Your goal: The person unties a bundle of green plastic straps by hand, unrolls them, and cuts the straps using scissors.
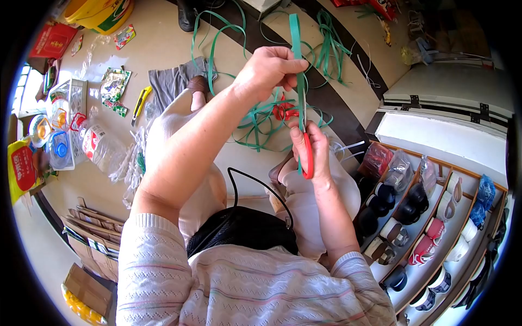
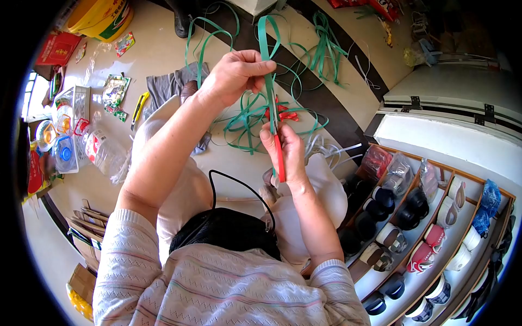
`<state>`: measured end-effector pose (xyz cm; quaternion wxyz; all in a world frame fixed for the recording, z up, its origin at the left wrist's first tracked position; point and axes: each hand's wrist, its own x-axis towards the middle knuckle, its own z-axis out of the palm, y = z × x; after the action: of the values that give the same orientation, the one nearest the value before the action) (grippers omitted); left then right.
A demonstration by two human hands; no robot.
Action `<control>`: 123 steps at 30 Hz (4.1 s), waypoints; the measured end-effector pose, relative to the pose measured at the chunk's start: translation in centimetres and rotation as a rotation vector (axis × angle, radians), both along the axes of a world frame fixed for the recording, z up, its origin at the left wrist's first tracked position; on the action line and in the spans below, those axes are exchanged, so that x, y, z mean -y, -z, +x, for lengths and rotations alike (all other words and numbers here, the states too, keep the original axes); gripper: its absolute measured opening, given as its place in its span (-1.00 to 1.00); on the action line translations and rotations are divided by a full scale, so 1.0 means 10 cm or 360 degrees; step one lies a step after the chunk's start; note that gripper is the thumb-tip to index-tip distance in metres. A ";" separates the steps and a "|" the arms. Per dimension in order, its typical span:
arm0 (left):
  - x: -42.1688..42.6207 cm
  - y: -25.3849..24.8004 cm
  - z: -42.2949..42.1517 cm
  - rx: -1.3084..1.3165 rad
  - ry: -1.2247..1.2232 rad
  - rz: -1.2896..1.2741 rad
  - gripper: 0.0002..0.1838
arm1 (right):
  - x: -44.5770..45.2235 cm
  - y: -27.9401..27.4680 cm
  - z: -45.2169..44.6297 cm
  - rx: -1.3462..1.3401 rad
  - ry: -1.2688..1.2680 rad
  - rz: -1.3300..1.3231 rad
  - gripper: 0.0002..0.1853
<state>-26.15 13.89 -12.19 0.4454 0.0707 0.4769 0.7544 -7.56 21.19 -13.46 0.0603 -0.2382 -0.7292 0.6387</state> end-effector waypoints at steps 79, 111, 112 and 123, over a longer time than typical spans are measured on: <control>-0.01 0.07 0.10 0.0091 -0.0103 -0.0055 -0.83 | -0.01 -0.05 -0.03 0.0082 0.0013 0.0270 -0.66; -0.02 0.06 0.18 0.0153 -0.0153 -0.0023 -0.84 | -0.01 -0.09 -0.05 0.0214 0.0060 0.0264 -0.71; -0.02 0.05 0.18 0.0156 -0.0165 -0.0028 -0.84 | -0.02 -0.08 -0.05 0.0199 0.0052 0.0257 -0.70; -0.01 0.07 0.27 0.0213 -0.0113 -0.0030 -0.83 | -0.04 -0.02 -0.07 0.0167 0.0093 0.0162 -0.71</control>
<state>-23.41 13.95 -12.87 0.4500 -0.0009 0.4554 0.7682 -8.23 21.54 -13.30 0.0528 -0.2892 -0.7556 0.5853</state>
